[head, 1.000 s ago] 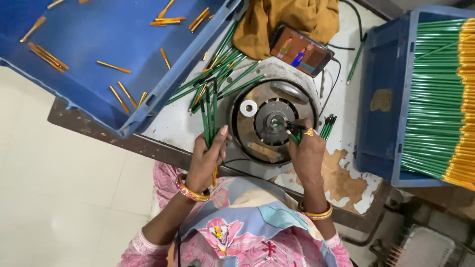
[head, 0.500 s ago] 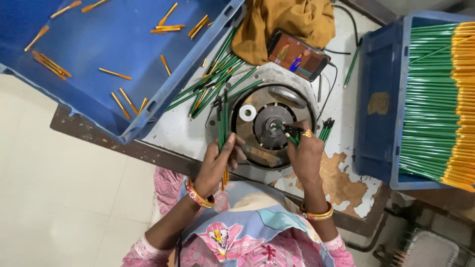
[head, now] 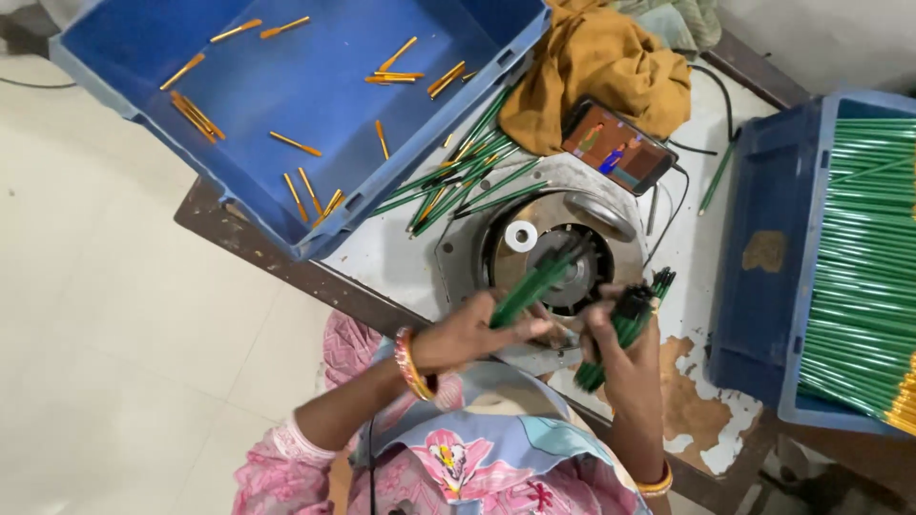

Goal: Processing incense sticks by feeding them into a rotating finishing machine.

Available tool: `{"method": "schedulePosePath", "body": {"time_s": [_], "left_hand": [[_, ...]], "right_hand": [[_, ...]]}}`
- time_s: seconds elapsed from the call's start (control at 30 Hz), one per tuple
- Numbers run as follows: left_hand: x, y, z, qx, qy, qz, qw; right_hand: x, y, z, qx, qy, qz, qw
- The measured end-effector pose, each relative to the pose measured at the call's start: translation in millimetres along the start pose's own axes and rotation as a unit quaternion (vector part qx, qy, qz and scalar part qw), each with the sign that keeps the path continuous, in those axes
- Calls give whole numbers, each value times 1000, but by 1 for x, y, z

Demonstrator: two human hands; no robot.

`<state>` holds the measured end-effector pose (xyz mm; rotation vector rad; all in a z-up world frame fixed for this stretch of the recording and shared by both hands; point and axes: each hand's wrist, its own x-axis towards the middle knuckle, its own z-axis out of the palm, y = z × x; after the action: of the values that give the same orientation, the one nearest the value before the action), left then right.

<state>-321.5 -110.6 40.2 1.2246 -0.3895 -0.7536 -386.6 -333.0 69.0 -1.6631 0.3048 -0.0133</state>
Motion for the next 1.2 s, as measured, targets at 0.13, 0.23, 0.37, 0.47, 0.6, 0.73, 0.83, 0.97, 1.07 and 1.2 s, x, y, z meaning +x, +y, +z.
{"method": "schedulePosePath", "body": {"time_s": [0.13,0.23,0.37,0.47,0.6,0.73,0.83,0.97,1.07,1.2], "left_hand": [[17,91,-101,194,140,41,970],[59,122,-190,395,390,74,829],[136,69,-287,493,387,-19,779],[181,32,-318,523,397,-107,746],[207,-11,-330,518,408,-124,741],[213,-22,-352,575,418,-111,695],[201,16,-346,481,468,-95,735],[115,126,-217,363,308,158,865],[56,127,-94,229,165,132,950],[38,23,-5,80,38,-72,993]], "right_hand": [[-36,35,-7,242,1,118,963],[-50,51,-10,195,5,251,948],[-54,36,-13,272,81,243,928],[-49,39,-22,284,98,220,928],[-60,46,-32,314,123,223,915],[-52,48,-34,338,134,203,909],[-39,42,-47,361,126,186,905],[-29,35,-62,345,110,149,920],[-15,30,-62,341,92,70,933],[-5,8,-51,257,153,7,954]]}}
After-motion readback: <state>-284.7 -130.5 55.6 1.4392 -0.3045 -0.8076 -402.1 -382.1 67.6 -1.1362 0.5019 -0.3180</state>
